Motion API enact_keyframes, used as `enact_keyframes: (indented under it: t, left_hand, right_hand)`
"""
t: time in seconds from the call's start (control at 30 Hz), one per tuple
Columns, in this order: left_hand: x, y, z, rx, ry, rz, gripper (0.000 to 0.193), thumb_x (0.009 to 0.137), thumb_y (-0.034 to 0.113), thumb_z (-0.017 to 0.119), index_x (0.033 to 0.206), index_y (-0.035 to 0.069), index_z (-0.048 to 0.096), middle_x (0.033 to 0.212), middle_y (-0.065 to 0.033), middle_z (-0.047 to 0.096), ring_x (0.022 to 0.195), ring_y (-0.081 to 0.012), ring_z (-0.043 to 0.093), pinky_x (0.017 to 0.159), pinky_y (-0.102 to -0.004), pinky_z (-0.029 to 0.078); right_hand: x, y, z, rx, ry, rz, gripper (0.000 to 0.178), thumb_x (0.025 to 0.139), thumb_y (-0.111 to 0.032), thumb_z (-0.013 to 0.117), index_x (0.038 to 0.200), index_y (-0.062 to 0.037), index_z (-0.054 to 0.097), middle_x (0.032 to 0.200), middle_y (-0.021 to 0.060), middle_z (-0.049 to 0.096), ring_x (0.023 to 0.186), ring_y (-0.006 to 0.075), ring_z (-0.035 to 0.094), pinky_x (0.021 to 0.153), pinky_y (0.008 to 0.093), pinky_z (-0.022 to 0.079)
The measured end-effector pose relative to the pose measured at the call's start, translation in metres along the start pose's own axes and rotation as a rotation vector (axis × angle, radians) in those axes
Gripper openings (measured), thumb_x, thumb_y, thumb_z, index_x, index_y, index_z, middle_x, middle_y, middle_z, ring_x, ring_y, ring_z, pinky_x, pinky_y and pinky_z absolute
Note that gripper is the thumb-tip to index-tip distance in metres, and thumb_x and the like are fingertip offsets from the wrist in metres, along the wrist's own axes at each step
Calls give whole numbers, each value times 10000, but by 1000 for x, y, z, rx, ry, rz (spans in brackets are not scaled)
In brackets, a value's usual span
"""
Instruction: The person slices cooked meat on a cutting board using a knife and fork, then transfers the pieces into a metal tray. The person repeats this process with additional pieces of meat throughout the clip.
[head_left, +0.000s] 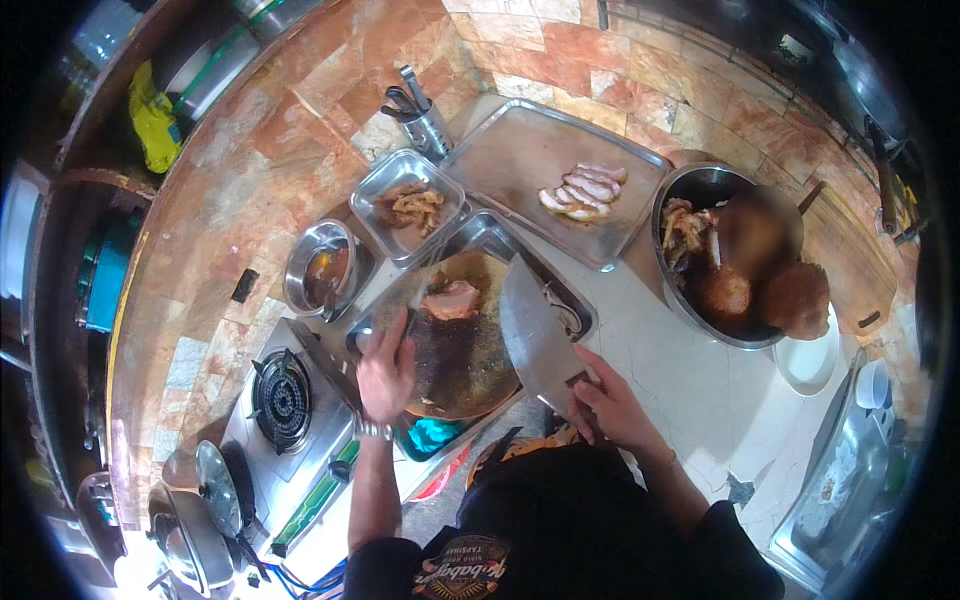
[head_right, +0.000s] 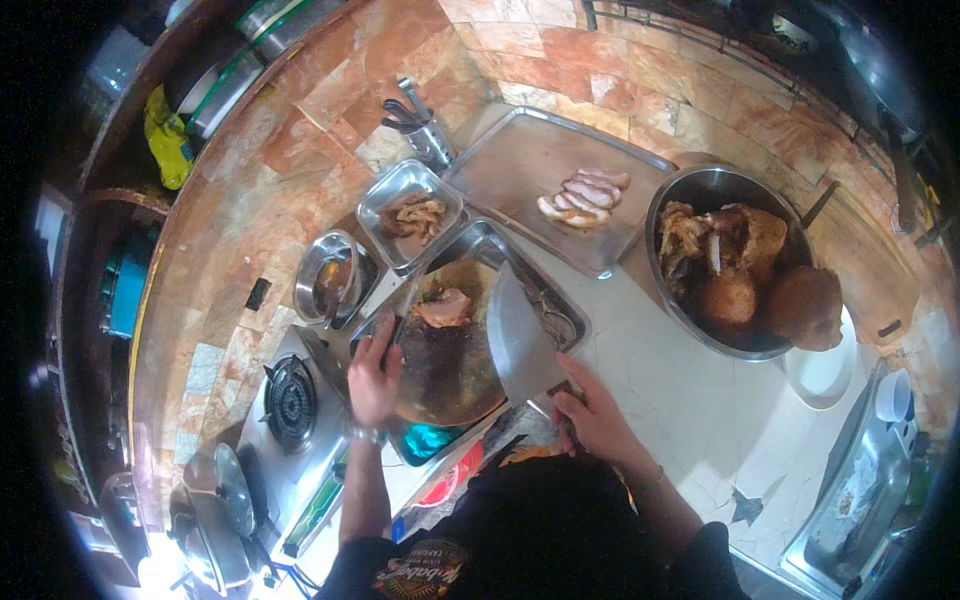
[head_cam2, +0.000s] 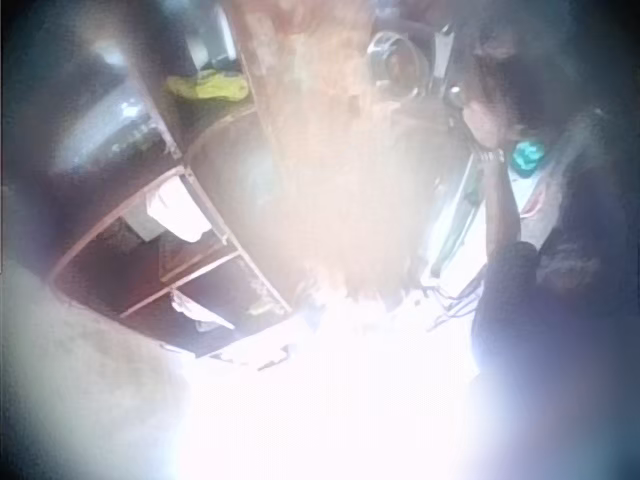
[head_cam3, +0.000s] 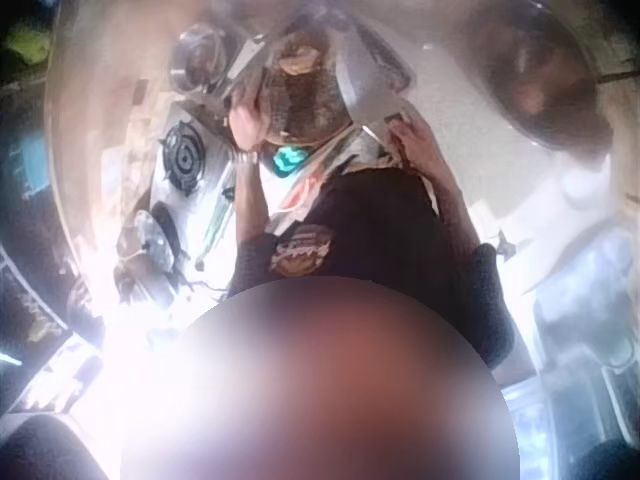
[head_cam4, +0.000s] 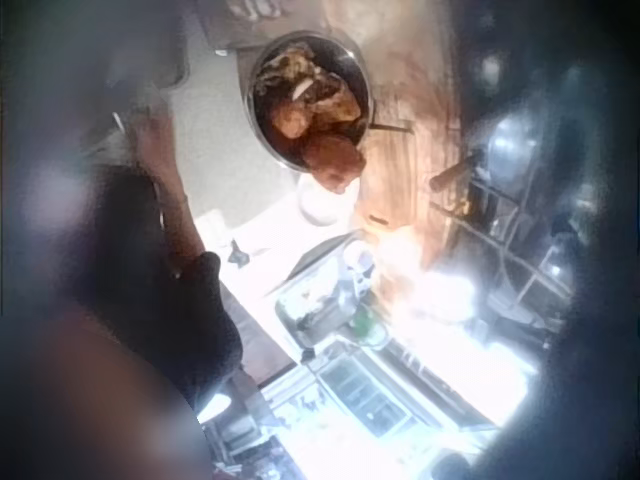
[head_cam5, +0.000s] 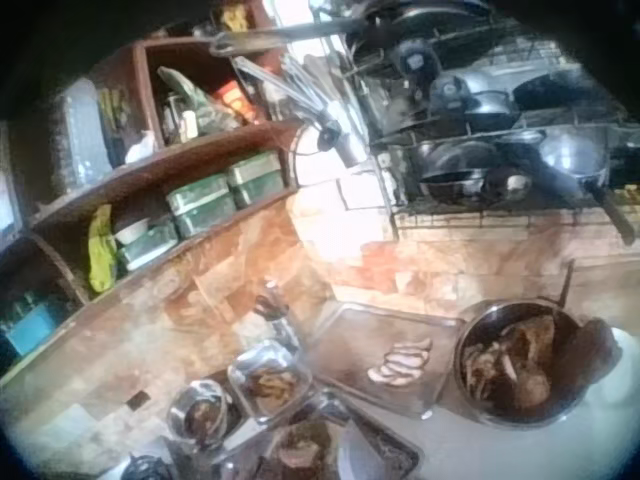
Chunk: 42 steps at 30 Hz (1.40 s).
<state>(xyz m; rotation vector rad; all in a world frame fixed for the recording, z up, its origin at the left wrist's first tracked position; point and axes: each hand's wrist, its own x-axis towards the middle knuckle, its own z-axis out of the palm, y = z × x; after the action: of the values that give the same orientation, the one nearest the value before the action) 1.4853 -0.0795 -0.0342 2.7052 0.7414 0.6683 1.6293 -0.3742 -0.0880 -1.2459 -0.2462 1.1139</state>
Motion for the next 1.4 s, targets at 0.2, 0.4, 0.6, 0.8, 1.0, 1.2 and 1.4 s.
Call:
enact_keyframes:
  t: [0.2,0.4,0.6,0.8,1.0,1.2,1.4]
  left_hand:
    - [-60,-6,30,79,-94,-208,435,907,178,600,1342,195,607,1050,-162,633,818,-368,681,672,-467,558]
    - [-74,-7,35,160,-144,-247,471,898,175,607,1364,238,587,1021,-115,638,769,-350,682,651,-449,569]
    - [-36,17,33,180,-38,-9,447,904,155,589,1350,185,598,940,-129,599,689,-329,662,570,-453,552]
    - [84,47,74,187,-86,280,485,879,158,602,1362,193,568,1031,-140,596,727,-343,679,595,-466,576]
    - [180,55,140,267,-135,401,514,858,177,613,1365,242,553,1118,-152,582,774,-373,685,663,-496,578]
    - [219,47,188,396,-288,315,479,887,185,568,1360,259,548,1197,-159,585,878,-382,675,750,-504,561]
    - [203,38,192,402,-345,223,448,939,221,533,1379,309,534,1214,-198,573,965,-403,654,809,-508,533]
  right_hand:
    - [52,11,24,-134,-151,-18,571,1020,-98,450,1551,-133,245,763,76,571,503,128,522,447,279,445]
    - [66,25,35,-25,-250,48,577,1024,-85,436,1560,-134,228,737,83,562,481,134,518,422,279,436]
    - [52,11,22,81,-177,-65,569,1022,-113,470,1547,-165,257,740,69,561,503,137,526,428,285,448]
    - [86,-37,-13,176,71,-152,536,1036,-114,440,1540,-221,291,725,65,561,494,144,523,424,293,439]
    - [169,-59,-41,209,216,-172,531,1028,-116,450,1522,-214,281,714,65,547,469,162,512,393,321,422]
    - [218,-79,-48,51,264,-193,505,992,-79,410,1478,-167,303,700,83,555,482,170,542,391,347,441]
    - [150,-69,-58,-385,418,-155,565,978,-73,413,1515,-103,242,704,140,603,576,198,632,514,387,513]
